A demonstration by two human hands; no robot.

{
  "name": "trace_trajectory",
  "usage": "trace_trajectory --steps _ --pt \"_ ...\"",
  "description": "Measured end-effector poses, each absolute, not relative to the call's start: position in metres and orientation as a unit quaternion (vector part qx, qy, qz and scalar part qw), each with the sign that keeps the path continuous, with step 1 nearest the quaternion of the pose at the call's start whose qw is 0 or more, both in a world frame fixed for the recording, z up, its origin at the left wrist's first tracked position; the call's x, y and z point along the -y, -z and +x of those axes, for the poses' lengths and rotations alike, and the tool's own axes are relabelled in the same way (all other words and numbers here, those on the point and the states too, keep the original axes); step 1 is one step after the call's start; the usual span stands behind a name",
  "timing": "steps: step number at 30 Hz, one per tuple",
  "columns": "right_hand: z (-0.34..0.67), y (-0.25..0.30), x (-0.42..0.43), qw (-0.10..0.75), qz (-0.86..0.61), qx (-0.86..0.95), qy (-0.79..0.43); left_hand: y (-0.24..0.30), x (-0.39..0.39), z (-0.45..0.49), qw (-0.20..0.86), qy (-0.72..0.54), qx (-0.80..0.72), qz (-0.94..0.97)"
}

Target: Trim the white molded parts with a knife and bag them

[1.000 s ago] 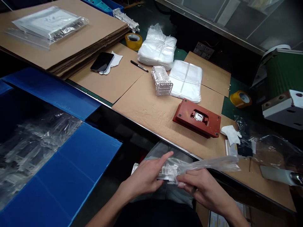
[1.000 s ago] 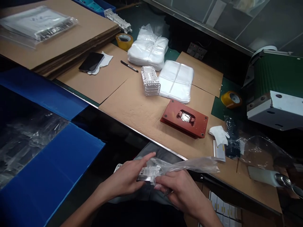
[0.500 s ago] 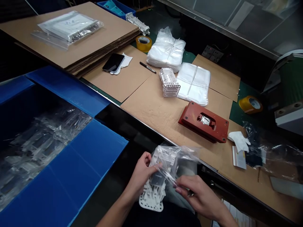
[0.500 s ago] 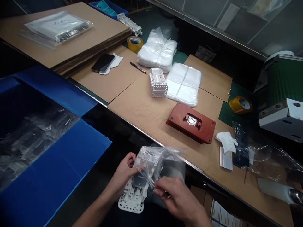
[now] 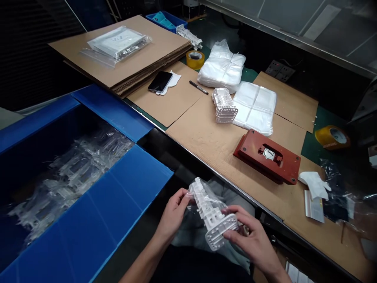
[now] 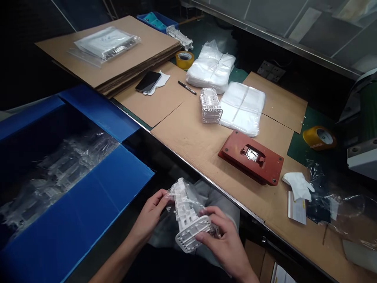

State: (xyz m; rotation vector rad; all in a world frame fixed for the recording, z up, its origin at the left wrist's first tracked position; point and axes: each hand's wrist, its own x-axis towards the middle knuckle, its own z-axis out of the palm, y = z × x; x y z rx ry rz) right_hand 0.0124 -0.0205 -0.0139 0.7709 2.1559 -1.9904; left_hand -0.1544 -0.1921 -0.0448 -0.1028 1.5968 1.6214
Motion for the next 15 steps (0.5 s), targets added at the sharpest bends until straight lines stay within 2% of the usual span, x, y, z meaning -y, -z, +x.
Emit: trace_trajectory --steps 4,10,13,15 --pt "0.016 0.023 0.017 0.072 0.302 -0.587 0.748 0.024 0.200 -0.164 0.397 -0.631 -0.666 0.037" --pt "0.017 0.022 0.030 0.119 0.266 -0.577 0.763 0.019 0.188 -0.162 0.296 -0.642 -0.707 0.023" --pt "0.016 0.023 0.033 0.104 0.275 -0.569 0.768 0.019 0.179 -0.157 0.259 -0.659 -0.706 0.011" --pt "0.018 0.026 0.034 0.082 0.291 -0.559 0.772 0.017 0.179 -0.157 0.276 -0.655 -0.702 0.039"
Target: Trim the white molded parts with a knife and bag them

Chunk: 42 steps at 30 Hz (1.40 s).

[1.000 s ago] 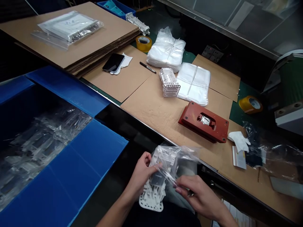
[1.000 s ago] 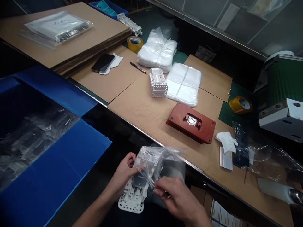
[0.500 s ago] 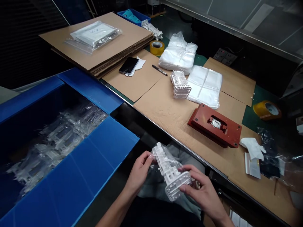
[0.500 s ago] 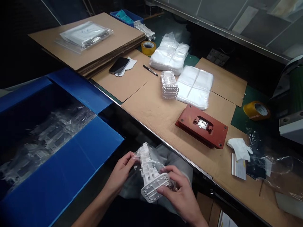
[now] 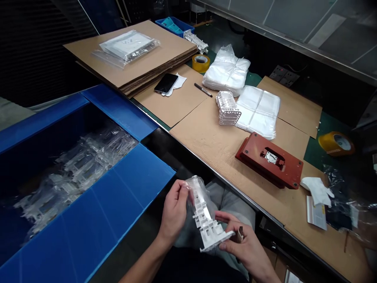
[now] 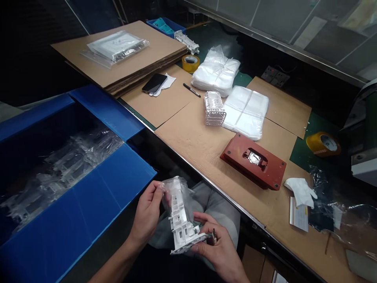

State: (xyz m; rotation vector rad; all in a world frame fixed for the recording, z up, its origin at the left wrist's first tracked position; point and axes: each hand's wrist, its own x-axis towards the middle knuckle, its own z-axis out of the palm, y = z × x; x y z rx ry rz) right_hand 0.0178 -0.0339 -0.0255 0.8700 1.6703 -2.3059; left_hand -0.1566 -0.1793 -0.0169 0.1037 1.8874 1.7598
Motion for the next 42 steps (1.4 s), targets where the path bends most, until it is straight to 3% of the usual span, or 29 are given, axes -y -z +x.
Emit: trace_trajectory --steps 4,10,15,21,27,33,36,39,42 --pt "0.024 0.024 0.033 0.062 0.290 -0.571 0.765 0.017 0.184 -0.162 0.333 -0.643 -0.686 0.067" --pt "0.025 0.020 0.040 0.120 0.260 -0.613 0.736 0.033 0.172 -0.165 0.265 -0.675 -0.689 -0.005" --pt "0.023 0.032 0.047 0.041 0.290 -0.570 0.768 0.023 0.173 -0.152 0.200 -0.652 -0.725 0.101" --pt "0.019 0.039 0.051 -0.097 0.403 -0.395 0.820 0.001 0.189 -0.144 0.301 -0.561 -0.732 0.243" --pt "0.017 0.049 0.047 -0.090 0.411 -0.387 0.820 -0.021 0.190 -0.132 0.436 -0.430 -0.734 0.294" --pt "0.018 0.057 0.055 -0.079 0.391 -0.474 0.785 -0.021 0.186 -0.094 0.423 -0.506 -0.660 0.360" --pt "0.022 0.058 0.057 -0.086 0.380 -0.498 0.775 -0.022 0.195 -0.098 0.469 -0.538 -0.591 0.377" --pt "0.023 0.054 0.056 -0.099 0.360 -0.518 0.770 -0.013 0.211 -0.118 0.509 -0.647 -0.508 0.254" --pt "0.015 0.044 0.059 -0.098 0.304 -0.589 0.743 0.016 0.217 -0.133 0.451 -0.746 -0.479 -0.100"
